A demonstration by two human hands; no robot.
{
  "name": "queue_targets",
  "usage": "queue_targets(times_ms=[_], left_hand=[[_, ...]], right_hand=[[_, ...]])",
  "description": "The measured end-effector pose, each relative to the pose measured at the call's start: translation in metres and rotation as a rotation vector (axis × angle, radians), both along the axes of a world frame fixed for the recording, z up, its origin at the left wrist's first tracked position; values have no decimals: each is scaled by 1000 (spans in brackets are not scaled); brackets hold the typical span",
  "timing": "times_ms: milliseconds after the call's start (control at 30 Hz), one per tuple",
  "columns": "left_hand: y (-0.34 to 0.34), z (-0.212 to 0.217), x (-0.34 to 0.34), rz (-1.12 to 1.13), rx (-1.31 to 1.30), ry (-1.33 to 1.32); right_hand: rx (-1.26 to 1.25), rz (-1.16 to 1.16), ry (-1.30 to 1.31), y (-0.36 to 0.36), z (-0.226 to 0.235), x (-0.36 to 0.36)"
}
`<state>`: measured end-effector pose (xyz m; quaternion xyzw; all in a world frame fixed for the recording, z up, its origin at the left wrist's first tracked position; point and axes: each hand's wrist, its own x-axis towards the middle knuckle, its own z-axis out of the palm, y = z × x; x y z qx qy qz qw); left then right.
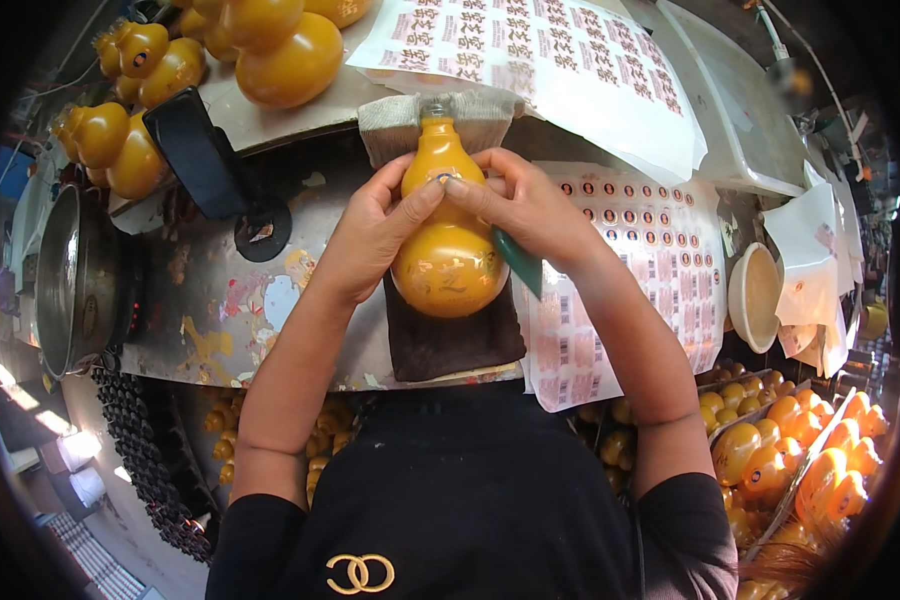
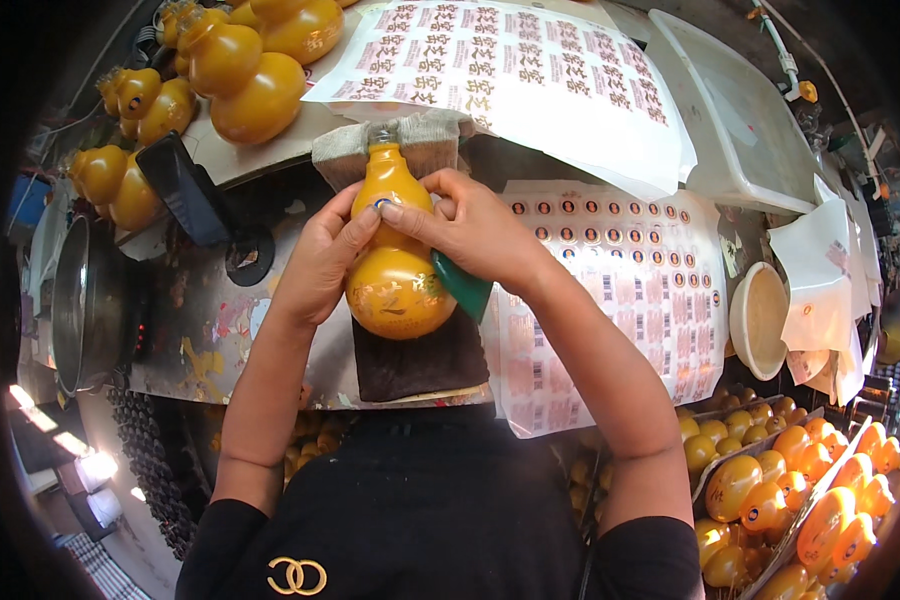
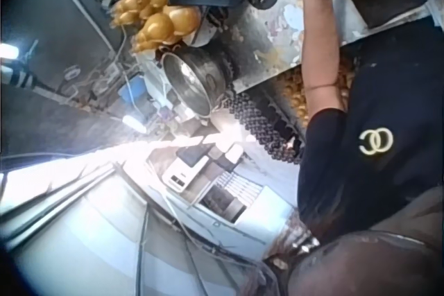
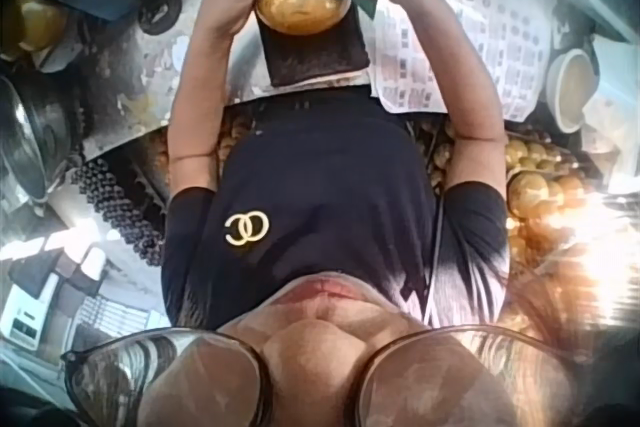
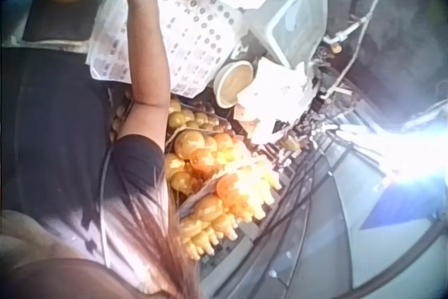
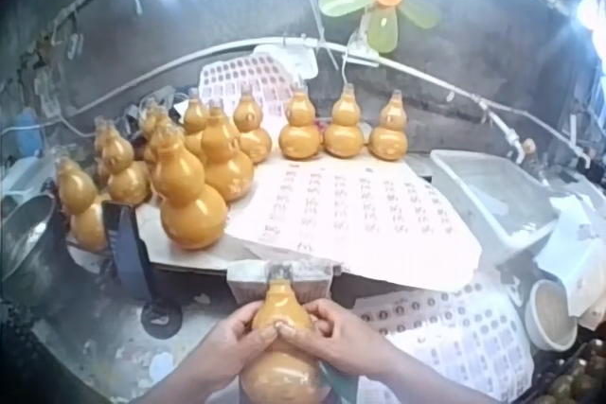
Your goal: The person picks up yellow gourd-shaped objects from a pile, wipes them with a green cloth, and applies a sticker label to each one. The labeled gourds are then placed on a nearby table.
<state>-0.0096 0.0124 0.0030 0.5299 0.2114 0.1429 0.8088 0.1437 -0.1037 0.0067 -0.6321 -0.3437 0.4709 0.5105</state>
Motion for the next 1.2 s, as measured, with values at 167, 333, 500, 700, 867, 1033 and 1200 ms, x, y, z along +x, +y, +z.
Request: queue_targets(times_ms=[167,333,500,700,867,1033,1200], left_hand=[[-1,-2,-1,4,5,-19],[-1,0,-2,-14,-36,-25],[1,-7,4,19,-59,-7],[-1,-7,4,23,16,-2],[1,-10,1,6,-1,-29],[2,-11,0,-9,-47,-41],[4,3,5,-17,-231,-24]], right_hand=[[-2,61,76,-2,1,3],[71,19,167,-2,1,2],[-77,-50,-80,5,4,-3],[28,-85,123,2,-1,-6],[16,-40,136,0,1,-3],[49,-32,222,-2,-2,0],[70,-45,121,-1,-6,1]])
